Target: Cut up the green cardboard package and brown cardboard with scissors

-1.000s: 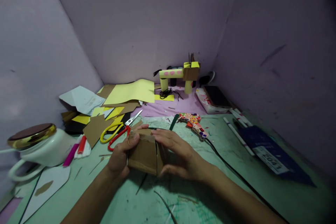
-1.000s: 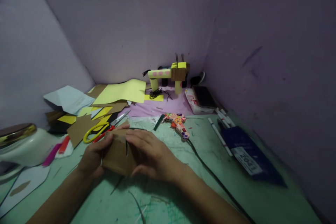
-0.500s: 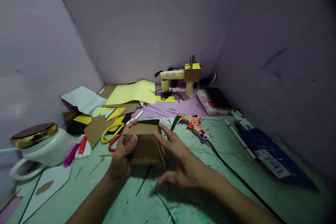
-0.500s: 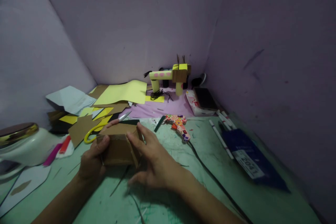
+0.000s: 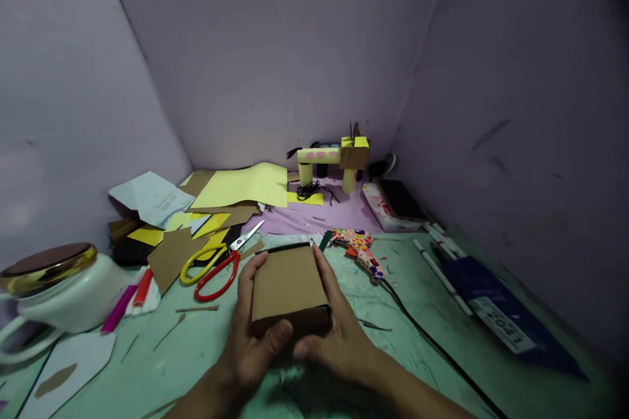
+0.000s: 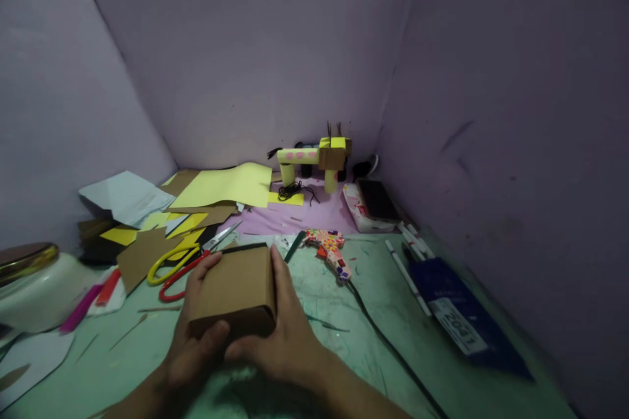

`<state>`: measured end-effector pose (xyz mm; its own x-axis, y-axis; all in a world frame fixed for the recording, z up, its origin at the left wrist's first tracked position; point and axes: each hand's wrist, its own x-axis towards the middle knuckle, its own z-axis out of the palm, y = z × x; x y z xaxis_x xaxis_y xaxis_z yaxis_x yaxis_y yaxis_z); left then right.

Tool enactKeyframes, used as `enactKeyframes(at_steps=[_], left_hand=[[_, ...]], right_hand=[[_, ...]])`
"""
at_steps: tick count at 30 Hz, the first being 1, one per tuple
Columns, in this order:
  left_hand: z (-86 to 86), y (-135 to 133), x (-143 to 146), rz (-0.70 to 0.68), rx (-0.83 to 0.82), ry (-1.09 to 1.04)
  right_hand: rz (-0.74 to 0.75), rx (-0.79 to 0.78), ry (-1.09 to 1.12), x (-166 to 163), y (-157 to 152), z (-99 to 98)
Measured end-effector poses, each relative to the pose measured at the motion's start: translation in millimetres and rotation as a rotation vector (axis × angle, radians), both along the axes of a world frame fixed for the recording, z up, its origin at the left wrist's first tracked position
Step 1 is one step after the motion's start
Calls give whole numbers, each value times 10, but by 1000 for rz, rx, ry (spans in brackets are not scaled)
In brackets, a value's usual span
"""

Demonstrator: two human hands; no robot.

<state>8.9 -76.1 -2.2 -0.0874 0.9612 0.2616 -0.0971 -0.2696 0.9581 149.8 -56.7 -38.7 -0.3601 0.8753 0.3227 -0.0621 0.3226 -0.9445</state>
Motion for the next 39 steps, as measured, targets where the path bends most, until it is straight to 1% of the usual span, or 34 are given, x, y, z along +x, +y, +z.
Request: enactKeyframes(at_steps=[3,4,6,9,11,13,16,19,21,24,28,30,33,35,39], left_hand=[[-52,-16,-2,-39,-16,55],[-65,-22,-1,-40,-16,86],[-88,-31,4,-42,-4,138],[-113,-31,12,-65,19,146],[-118,-18,12,-90,17,138],[-115,2,7,-135,-18,150],[-113,35,-8,-212,-106,250],[-147,67,-19,-237,-145,314],[-189,92,-26,-252,-113,273],[-245,135,-38,-284,-66,135],[-246,178,-42,-308,-134,-117],[-223,193,-39,-336,-175,-199],[-190,211,-39,-379,-218,-251],[-174,214,-44,-378,-224,-263],[-151,191,-46,-362,-202,-295]], right_hand=[[-26,-115,158,17,8,41],[-26,-132,200,19,13,60],[-6,-130,266,20,26,92],[-2,-97,302,15,48,87],[-47,-81,287,12,61,47],[-97,-103,281,14,70,3],[-179,-201,331,20,74,-21],[-240,-277,399,14,66,7],[-264,-299,430,-2,55,29],[-298,-352,490,-27,41,38],[-288,-479,586,-24,47,30],[-293,-527,615,-12,51,50],[-353,-625,655,-5,38,118],[-389,-700,683,-9,17,168],[-376,-807,688,-13,-22,241]])
